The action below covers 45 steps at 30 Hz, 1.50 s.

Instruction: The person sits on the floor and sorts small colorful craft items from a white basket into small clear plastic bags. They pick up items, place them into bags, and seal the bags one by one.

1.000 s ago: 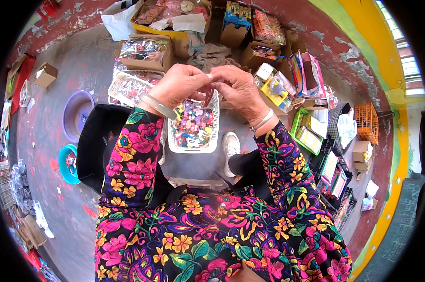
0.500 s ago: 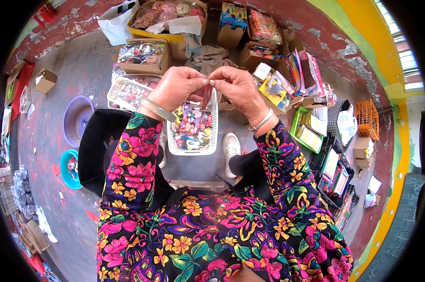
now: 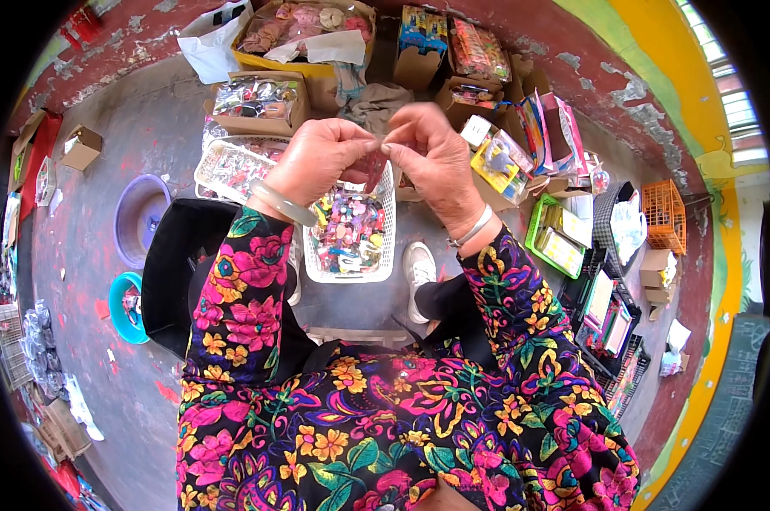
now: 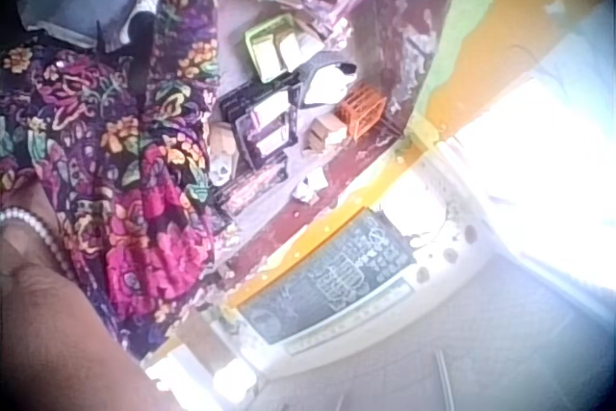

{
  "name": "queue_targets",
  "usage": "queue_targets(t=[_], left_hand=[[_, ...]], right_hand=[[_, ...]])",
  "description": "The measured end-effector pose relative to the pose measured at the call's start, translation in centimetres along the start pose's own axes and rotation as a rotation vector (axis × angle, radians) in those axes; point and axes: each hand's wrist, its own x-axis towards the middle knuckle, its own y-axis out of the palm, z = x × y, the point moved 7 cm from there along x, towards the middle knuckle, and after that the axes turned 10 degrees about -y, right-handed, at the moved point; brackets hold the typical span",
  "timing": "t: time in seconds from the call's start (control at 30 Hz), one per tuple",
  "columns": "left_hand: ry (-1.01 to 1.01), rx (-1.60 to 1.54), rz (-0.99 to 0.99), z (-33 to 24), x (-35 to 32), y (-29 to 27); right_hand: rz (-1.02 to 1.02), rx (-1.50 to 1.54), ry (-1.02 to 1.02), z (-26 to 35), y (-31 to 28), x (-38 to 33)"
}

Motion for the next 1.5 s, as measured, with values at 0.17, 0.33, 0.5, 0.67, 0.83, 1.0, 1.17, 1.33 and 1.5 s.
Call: queue_targets(t=[0.17, 0.33, 0.5, 0.67, 0.83, 1.0, 1.17, 1.33, 1.5], left_hand=[[0.068, -0.004, 0.007, -0.1, -0.1, -0.2], [0.125, -0.019, -0.017, -0.6, -0.3, 0.0], [0.158, 0.085, -0.051, -1.0, -0.5, 0.2], [0.179, 0.043, -0.039, -0.9, -0.6, 0.2], [0.226, 0.084, -0.020, -0.9, -0.6, 0.5], [0.058, -0.051, -0.038, -0.4, -1.1, -0.3], [0.036, -0.133, -0.067, -0.8, -0.9, 0.1], [0.068, -0.053, -0.044, -0.9, -0.7, 0.3], [0.184, 0.050, -0.096, -1.2, -0.5, 0.0]], right_hand=[[0.076, 0.042, 0.072, 0.0, 0.0, 0.5], [0.114, 0.202, 0.217, -1.1, -0.2, 0.0], [0.118, 0.215, 0.211, -0.5, -0.1, 0.1], [0.156, 0.162, 0.132, -0.1, 0.1, 0.1], [0.193, 0.082, 0.039, 0.2, 0.0, -0.2], [0.140, 0.219, 0.219, -0.1, 0.2, -0.2], [0.055, 0.424, 0.259, -2.1, -1.2, 0.1], [0.056, 0.329, 0.206, -1.6, -1.2, 0.3], [0.108, 0.316, 0.169, -1.0, -0.5, 0.2]])
